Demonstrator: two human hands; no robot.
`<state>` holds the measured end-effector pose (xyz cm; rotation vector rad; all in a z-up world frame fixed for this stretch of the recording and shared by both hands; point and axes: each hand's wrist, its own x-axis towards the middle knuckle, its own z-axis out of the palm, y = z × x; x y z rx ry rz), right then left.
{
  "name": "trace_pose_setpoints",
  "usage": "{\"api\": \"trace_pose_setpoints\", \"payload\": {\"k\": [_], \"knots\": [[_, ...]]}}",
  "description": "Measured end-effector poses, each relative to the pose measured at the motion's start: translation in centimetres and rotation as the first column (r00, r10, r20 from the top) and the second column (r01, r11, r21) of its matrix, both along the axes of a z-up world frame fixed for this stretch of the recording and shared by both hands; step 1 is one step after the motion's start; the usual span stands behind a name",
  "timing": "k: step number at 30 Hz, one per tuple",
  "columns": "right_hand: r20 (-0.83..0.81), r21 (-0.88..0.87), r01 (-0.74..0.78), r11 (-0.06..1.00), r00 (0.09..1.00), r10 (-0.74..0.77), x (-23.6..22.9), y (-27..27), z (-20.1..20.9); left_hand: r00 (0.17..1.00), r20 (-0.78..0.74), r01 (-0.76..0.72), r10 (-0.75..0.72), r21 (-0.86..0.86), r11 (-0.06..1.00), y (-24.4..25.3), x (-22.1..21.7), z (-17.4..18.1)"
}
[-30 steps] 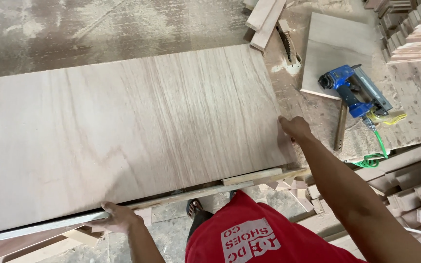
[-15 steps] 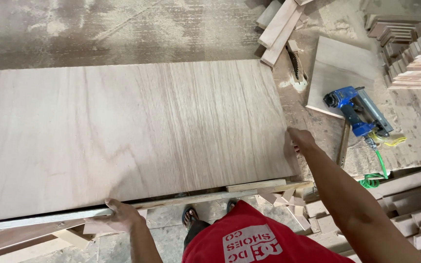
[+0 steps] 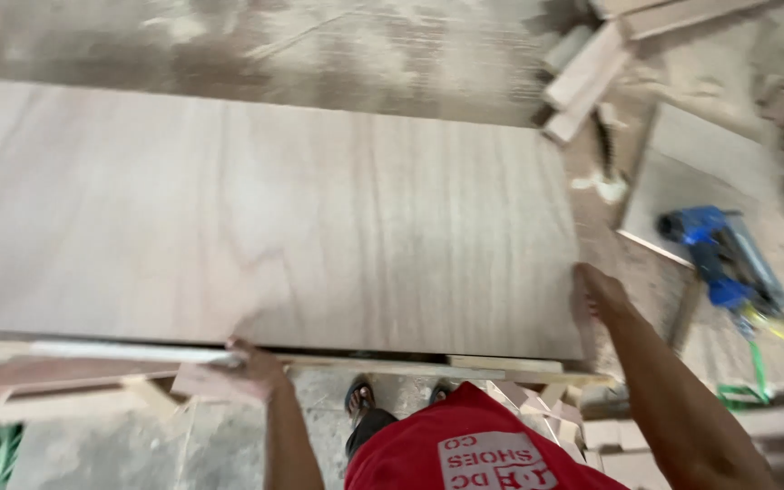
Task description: Assembling wooden furniture components using a pneumatic nail gun.
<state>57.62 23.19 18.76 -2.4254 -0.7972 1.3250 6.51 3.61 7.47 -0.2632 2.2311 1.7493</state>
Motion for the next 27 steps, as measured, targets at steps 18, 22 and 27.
{"api": "trace_pose_setpoints", "payload": {"k": [18, 22, 27], "knots": [[0.410, 0.249, -0.547, 0.799, 0.807, 0.424, 4.4, -2.4, -1.2, 0.999, 0.035, -0.020, 0.021, -0.053, 0.998, -1.8, 2.9, 5.3], [0.353, 0.294, -0.433, 0.852, 0.878, 0.324, 4.6, -2.5, -2.2, 0.999, 0.032, -0.012, 0.014, -0.053, 0.999, -1.5, 2.7, 4.2], [0.360, 0.246, -0.361, 0.899, 0.896, 0.261, 3.2, -3.1, -0.7, 0.993, -0.109, -0.047, 0.042, -0.044, 0.998, -0.7, 2.3, 1.7]]}}
